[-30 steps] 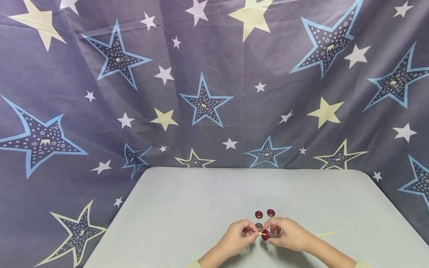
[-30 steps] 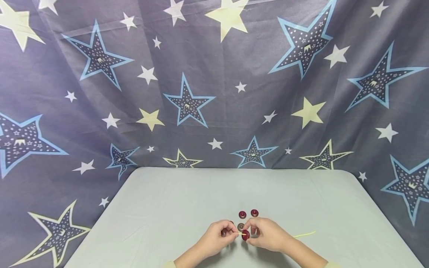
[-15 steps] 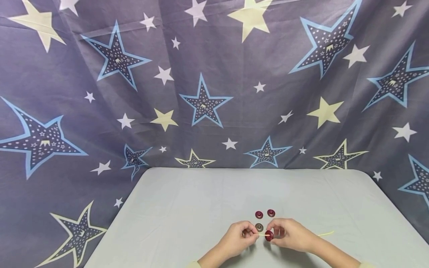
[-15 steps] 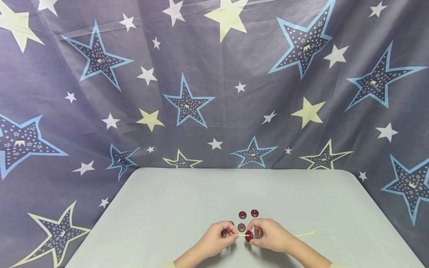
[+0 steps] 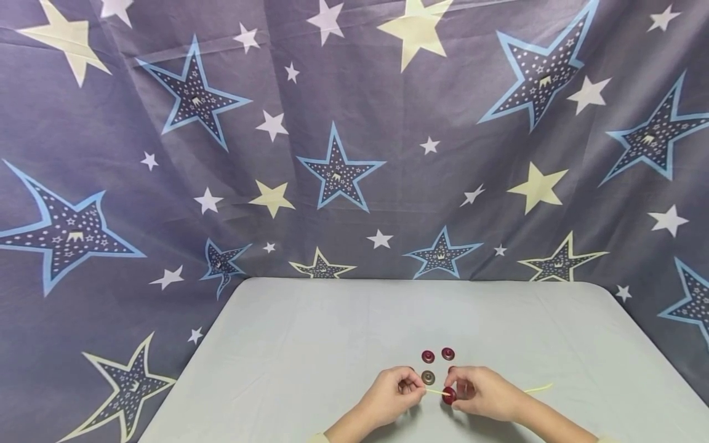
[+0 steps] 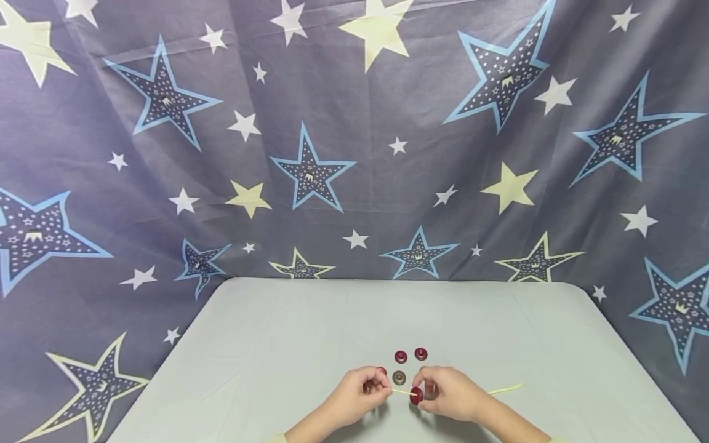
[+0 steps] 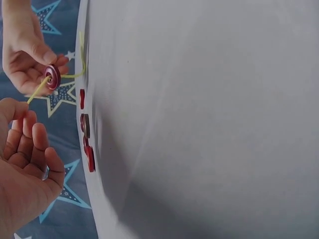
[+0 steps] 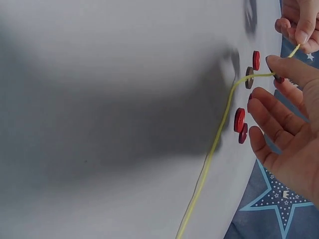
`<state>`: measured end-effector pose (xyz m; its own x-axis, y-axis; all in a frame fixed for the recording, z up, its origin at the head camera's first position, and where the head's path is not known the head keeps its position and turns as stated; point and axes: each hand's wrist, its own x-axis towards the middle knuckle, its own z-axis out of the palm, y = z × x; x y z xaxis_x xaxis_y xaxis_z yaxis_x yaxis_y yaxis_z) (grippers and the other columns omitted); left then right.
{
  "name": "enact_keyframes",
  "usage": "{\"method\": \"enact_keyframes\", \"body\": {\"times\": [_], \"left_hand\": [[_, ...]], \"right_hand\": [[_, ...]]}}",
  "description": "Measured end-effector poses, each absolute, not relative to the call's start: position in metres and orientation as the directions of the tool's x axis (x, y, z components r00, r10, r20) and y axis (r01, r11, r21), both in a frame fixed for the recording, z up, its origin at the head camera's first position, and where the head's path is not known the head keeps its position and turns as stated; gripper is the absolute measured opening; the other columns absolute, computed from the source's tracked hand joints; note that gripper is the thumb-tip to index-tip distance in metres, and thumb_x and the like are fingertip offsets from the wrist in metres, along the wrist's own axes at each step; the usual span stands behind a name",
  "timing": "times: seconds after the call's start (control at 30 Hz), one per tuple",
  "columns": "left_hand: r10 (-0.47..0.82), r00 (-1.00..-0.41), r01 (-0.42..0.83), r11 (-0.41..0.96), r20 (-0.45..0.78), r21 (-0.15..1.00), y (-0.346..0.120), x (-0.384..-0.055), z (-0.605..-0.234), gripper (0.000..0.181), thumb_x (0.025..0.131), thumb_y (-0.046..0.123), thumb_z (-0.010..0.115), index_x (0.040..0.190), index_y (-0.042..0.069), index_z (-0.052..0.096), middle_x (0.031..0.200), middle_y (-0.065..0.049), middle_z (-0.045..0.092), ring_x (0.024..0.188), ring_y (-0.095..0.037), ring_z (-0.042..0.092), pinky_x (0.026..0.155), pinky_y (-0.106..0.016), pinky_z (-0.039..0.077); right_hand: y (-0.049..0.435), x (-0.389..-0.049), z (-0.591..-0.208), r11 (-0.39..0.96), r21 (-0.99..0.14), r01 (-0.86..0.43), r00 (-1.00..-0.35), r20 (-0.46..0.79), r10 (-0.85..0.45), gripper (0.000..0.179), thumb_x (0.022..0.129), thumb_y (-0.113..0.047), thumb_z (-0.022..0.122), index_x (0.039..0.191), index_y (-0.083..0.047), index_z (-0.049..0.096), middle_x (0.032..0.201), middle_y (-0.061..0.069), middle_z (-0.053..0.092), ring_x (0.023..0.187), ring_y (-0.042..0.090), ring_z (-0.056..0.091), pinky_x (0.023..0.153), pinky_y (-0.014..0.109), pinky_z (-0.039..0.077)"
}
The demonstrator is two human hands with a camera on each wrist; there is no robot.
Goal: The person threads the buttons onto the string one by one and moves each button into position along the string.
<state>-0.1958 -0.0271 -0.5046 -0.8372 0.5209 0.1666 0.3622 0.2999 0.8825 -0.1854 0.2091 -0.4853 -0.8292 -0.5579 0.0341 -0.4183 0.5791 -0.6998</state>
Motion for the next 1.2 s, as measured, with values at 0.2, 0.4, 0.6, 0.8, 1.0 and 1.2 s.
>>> {"method": "enact_keyframes", "body": {"times": [0.2,0.4,0.6,0.8,1.0,1.2], "left_hand": [[0.517,-0.837,0.365,0.291,0.176,0.884,-0.028,-0.195,-0.506,0.004,0.083,0.01,0.064,0.081,0.008,0.065,0.068,0.007,0.058,0.059,0.006,0.046,0.052,-0.013,0.043],[0.52,-0.838,0.353,0.292,0.162,0.889,-0.028,-0.197,-0.508,0.004,0.083,0.01,0.065,0.081,0.007,0.065,0.067,0.008,0.057,0.058,0.007,0.046,0.051,-0.012,0.042],[0.521,-0.837,0.358,0.294,0.165,0.886,-0.028,-0.197,-0.51,0.004,0.083,0.011,0.066,0.081,0.007,0.066,0.067,0.007,0.057,0.058,0.007,0.045,0.051,-0.012,0.042],[0.526,-0.837,0.353,0.307,0.152,0.884,-0.029,-0.197,-0.51,0.004,0.082,0.011,0.066,0.081,0.008,0.066,0.068,0.008,0.057,0.058,0.006,0.045,0.051,-0.012,0.042],[0.527,-0.842,0.325,0.324,0.116,0.888,-0.03,-0.198,-0.51,0.004,0.083,0.012,0.066,0.082,0.008,0.066,0.069,0.011,0.055,0.059,0.006,0.045,0.052,-0.013,0.042],[0.522,-0.846,0.315,0.326,0.108,0.891,-0.031,-0.198,-0.511,0.004,0.082,0.011,0.067,0.081,0.008,0.066,0.068,0.012,0.055,0.058,0.006,0.045,0.052,-0.013,0.042]], "right_hand": [[0.212,-0.184,-0.485,0.595,-0.68,-0.427,-0.827,0.029,-0.561,0.021,0.078,-0.022,0.072,0.095,-0.018,0.062,0.072,-0.014,0.054,0.063,-0.002,0.047,0.056,0.018,0.041],[0.215,-0.185,-0.485,0.616,-0.649,-0.447,-0.832,0.048,-0.553,0.021,0.078,-0.024,0.073,0.094,-0.018,0.062,0.072,-0.014,0.055,0.063,-0.002,0.047,0.056,0.018,0.04],[0.218,-0.186,-0.486,0.623,-0.659,-0.421,-0.839,0.023,-0.543,0.021,0.078,-0.024,0.073,0.094,-0.017,0.063,0.073,-0.011,0.056,0.063,-0.002,0.047,0.056,0.018,0.04],[0.221,-0.187,-0.489,0.614,-0.654,-0.442,-0.834,0.048,-0.549,0.021,0.077,-0.023,0.074,0.094,-0.016,0.062,0.072,-0.012,0.056,0.063,-0.003,0.046,0.055,0.018,0.04],[0.224,-0.187,-0.491,0.605,-0.647,-0.465,-0.832,0.084,-0.549,0.022,0.077,-0.022,0.074,0.094,-0.015,0.062,0.072,-0.011,0.056,0.063,-0.003,0.046,0.056,0.018,0.04],[0.227,-0.186,-0.49,0.61,-0.679,-0.407,-0.85,0.038,-0.526,0.024,0.077,-0.022,0.074,0.096,-0.013,0.062,0.074,-0.01,0.056,0.063,-0.004,0.046,0.055,0.018,0.041]]}}
